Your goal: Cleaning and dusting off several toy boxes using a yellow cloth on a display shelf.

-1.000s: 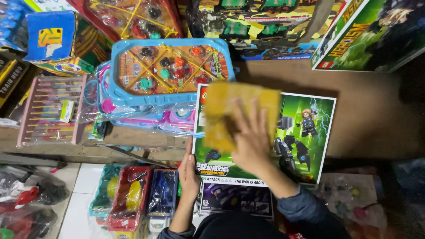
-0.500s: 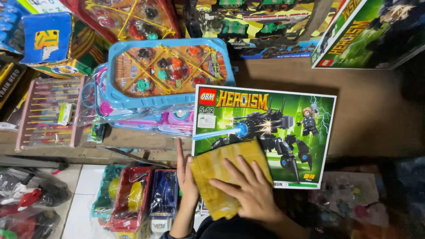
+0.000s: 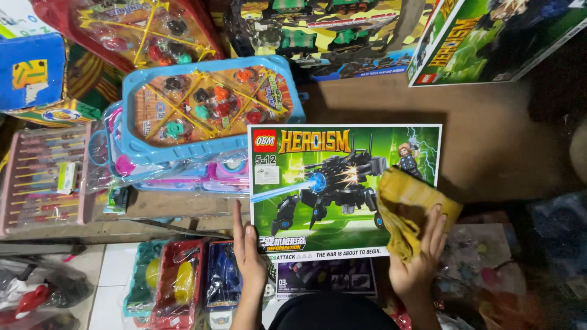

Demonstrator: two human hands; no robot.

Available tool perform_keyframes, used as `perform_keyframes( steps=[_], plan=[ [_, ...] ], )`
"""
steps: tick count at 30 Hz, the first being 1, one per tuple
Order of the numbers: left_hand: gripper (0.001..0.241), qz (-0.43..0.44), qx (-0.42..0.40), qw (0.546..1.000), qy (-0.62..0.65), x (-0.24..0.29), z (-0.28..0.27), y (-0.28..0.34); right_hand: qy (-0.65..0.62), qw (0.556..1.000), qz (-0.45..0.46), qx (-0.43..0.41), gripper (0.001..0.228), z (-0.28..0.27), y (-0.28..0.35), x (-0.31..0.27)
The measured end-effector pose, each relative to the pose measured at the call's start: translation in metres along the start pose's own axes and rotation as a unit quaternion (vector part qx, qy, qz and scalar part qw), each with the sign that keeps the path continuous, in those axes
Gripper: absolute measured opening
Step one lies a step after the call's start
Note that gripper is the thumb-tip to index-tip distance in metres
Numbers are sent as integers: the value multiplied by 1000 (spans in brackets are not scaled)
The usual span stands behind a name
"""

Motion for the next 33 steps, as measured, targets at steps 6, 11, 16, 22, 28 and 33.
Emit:
perform_keyframes(
  steps=[6,11,16,22,28,33],
  plan=[
    [64,-38,7,999,3,-19,-12,3,-5,977,-136,-163,65,4,6,-49],
    [61,-1,-33,998,-58,12,-3,-3,-176,979,79,62,85,-12,-25,10],
    [62,8,-122,981,-152,29,0,-9,-53,998,10,37,73,-9,-21,2],
    [58,10,-104,983,-153,5,-5,-18,26,999,-22,-22,78,-3,-21,-35],
    [55,15,-59,992,-106,-11,-18,-19,3,988,-37,-147,78,13,-21,-39],
    [53,23,-40,990,-131,-12,-22,-23,90,995,11,-43,66,12,-40,-39]
  ],
)
Point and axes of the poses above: each hand's wrist, its own y-axis away from the middle knuckle, its own z-axis out of the palm, x = y × z, the point moved 3 cm from there along -y, towards the middle knuckle, and after that the axes turned 1 degree about x, right-handed, at the moved point
